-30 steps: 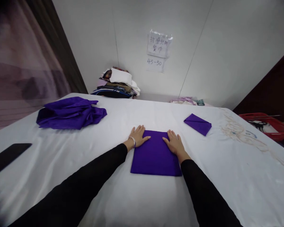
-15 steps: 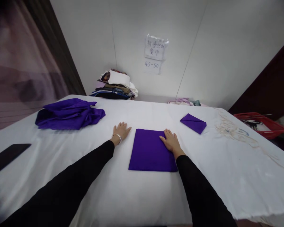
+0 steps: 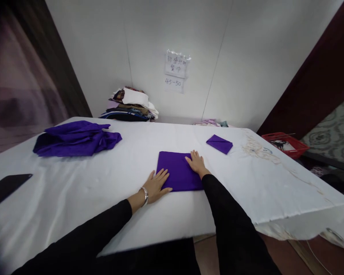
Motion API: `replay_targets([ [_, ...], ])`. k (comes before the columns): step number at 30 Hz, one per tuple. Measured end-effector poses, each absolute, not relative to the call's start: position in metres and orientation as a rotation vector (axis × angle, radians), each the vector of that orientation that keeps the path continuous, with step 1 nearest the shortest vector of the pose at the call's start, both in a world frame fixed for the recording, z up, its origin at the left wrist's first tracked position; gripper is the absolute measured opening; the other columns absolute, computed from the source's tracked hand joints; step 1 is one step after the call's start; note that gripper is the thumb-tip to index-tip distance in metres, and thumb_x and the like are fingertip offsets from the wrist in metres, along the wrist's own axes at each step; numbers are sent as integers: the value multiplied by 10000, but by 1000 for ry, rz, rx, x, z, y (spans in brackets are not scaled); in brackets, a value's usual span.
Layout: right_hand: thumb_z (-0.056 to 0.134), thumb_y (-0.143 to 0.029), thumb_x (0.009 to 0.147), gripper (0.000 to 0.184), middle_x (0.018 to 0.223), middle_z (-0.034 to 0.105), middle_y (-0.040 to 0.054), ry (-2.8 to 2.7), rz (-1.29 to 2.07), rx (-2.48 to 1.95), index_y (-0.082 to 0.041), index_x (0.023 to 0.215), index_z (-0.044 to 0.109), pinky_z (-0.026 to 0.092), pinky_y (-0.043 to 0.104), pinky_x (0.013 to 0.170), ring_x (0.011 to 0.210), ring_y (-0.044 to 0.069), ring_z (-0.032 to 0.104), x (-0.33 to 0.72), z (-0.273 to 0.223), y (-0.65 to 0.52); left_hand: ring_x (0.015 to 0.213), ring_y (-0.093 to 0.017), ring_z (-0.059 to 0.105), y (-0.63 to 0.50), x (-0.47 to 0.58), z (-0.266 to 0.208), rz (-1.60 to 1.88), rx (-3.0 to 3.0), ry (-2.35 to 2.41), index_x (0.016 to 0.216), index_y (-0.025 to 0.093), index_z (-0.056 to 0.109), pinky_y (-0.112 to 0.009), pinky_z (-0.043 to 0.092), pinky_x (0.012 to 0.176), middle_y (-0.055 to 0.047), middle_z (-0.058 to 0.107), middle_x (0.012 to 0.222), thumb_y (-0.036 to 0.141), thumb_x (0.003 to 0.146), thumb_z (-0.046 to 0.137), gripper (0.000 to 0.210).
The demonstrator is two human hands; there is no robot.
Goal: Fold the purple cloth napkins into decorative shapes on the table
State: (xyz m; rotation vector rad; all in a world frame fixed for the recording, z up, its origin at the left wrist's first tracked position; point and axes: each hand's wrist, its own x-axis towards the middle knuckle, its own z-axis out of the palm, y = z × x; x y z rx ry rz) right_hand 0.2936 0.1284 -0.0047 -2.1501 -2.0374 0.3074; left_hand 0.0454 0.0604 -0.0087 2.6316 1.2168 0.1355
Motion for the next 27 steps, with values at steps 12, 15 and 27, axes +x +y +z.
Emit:
replay_targets([
  [12, 159, -591, 901, 704, 1493, 211, 109, -2140, 148, -1866, -125, 1421, 250, 60, 470, 1090, 1385, 224, 100, 187, -12, 58, 1385, -262, 111, 71, 47, -20, 83, 2709, 1238, 1429, 164, 227, -529, 66, 1091, -94, 217, 1496, 592, 854, 283, 720],
  [15, 171, -594, 900, 705, 1488, 225, 113, -2106, 102, -1941, -126, 1420, 253, 56, 470, 1088, 1384, 228, 101, 214, -16, 54, 1382, -273, 124, 71, 47, -20, 80, 2718, 1243, 1422, 160, 251, -530, 74, 1090, -96, 221, 1495, 639, 847, 230, 749],
  [27, 102, -619, 886, 754, 1503, 170, 121, -1945, 101, -2329, -112, 1441, 165, 71, 482, 1074, 1381, 243, 95, 309, -22, 36, 1386, -278, 92, 68, 47, -10, 36, 2668, 1267, 1421, 141, 249, -536, 40, 1088, -101, 182, 1504, 680, 830, 174, 803],
])
